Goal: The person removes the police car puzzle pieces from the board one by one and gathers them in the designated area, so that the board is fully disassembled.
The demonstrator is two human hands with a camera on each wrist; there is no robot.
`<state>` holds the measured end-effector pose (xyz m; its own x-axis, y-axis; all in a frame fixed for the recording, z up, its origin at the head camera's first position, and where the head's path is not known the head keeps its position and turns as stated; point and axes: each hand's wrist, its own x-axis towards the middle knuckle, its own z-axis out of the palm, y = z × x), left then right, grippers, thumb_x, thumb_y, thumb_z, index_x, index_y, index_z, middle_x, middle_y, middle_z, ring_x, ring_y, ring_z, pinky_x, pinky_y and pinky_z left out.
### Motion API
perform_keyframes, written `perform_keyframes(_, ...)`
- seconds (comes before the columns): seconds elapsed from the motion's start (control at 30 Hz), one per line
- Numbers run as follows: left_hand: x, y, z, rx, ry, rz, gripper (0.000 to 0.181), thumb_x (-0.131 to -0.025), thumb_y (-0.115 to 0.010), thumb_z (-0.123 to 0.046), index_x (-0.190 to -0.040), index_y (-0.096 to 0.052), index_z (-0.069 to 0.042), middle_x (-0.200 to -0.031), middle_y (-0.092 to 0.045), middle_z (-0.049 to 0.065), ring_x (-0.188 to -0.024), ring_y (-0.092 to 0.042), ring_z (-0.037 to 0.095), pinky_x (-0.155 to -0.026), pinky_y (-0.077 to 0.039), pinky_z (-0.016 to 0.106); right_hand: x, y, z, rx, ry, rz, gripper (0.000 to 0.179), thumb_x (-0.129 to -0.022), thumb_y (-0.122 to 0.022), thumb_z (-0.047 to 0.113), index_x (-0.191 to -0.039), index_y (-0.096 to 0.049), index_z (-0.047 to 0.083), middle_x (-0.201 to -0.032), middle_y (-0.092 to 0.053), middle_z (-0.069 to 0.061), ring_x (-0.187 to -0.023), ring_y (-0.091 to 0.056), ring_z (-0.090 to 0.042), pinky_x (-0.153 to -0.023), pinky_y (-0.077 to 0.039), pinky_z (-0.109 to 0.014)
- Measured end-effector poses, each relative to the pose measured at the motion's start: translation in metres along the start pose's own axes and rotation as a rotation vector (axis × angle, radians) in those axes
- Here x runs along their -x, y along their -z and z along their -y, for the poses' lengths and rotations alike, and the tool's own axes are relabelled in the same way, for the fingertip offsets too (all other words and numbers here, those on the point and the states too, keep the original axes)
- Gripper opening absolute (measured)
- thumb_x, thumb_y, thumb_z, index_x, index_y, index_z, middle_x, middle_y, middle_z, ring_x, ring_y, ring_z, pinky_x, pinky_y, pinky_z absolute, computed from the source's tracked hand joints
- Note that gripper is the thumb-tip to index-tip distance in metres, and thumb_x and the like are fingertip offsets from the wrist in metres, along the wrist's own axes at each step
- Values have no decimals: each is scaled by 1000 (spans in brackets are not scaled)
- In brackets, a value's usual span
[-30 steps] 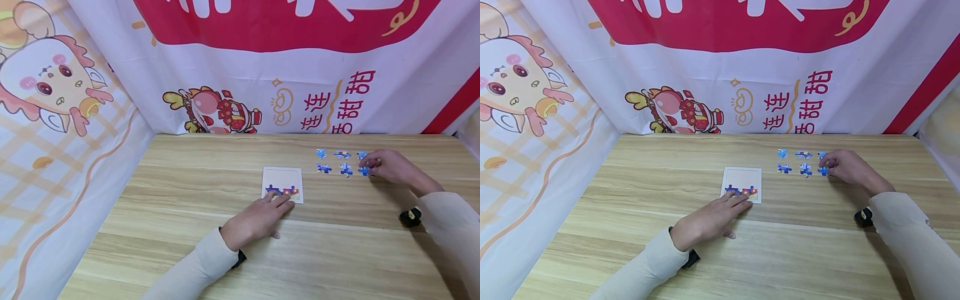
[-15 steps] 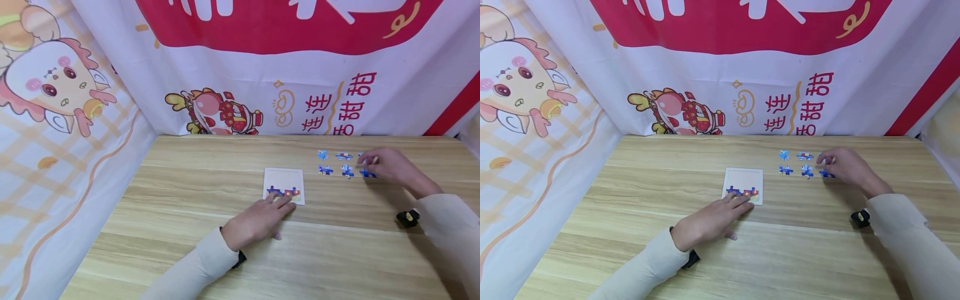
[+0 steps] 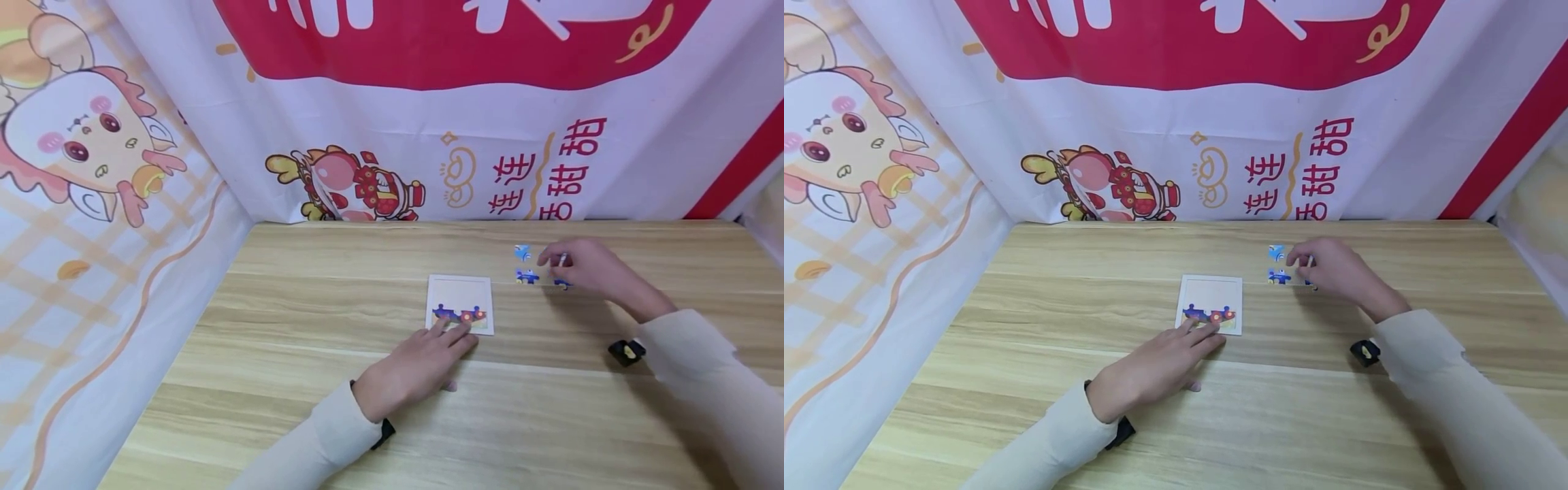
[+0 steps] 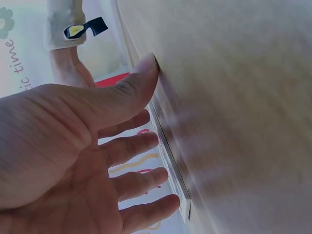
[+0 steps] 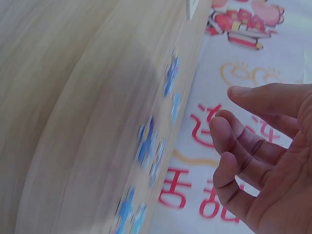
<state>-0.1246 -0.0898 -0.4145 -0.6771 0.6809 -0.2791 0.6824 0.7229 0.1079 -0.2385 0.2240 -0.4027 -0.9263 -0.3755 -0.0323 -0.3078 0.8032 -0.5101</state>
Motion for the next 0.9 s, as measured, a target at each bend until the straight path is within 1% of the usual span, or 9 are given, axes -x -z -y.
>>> perform_keyframes(0.17,2,0,-2,-12,-3,-7,72,-99,-71,-37,-162,-40,-19,-172,-32,4,-158,-33,31,-121,-43,45,-7,-10,20,-61,26,15,17,-98,-68,3,-112,-78,3,-96,-73,-10,-86,-63,-23,-70,-54,-32)
perform_keyframes(0.4,-1,0,-8,-51,-7,-22,70,-101,-69,-40,-161,-40,-19,-171,-34,6,-158,-34,28,-122,-42,43,-19,-28,43,-109,114,32,20,-97,-65,-2,-112,-77,2,-99,-74,-12,-89,-64,-23,-76,-54,-35)
perform_keyframes(0.6,-5,0,-12,-66,-5,-14,69,-102,-67,-40,-162,-39,-20,-172,-33,6,-159,-33,27,-121,-43,43,-31,-46,62,-158,121,113,19,-98,-65,0,-112,-77,4,-100,-75,-11,-86,-63,-21,-76,-54,-34)
perform_keyframes(0.73,-8,-2,-12,-51,-4,6,67,-104,-64,-37,-163,-37,-20,-173,-32,6,-159,-32,27,-122,-41,45,-37,-57,74,-186,129,149,17,-99,-65,0,-110,-77,5,-99,-74,-10,-85,-63,-20,-75,-53,-32)
perform_keyframes(0.9,-8,-1,-13,-36,-1,24,65,-105,-62,-35,-163,-37,-19,-173,-30,5,-159,-31,28,-123,-40,45,-43,-68,86,-224,127,195,16,-99,-65,1,-109,-77,7,-104,-75,-10,-85,-61,-19,-74,-50,-30)
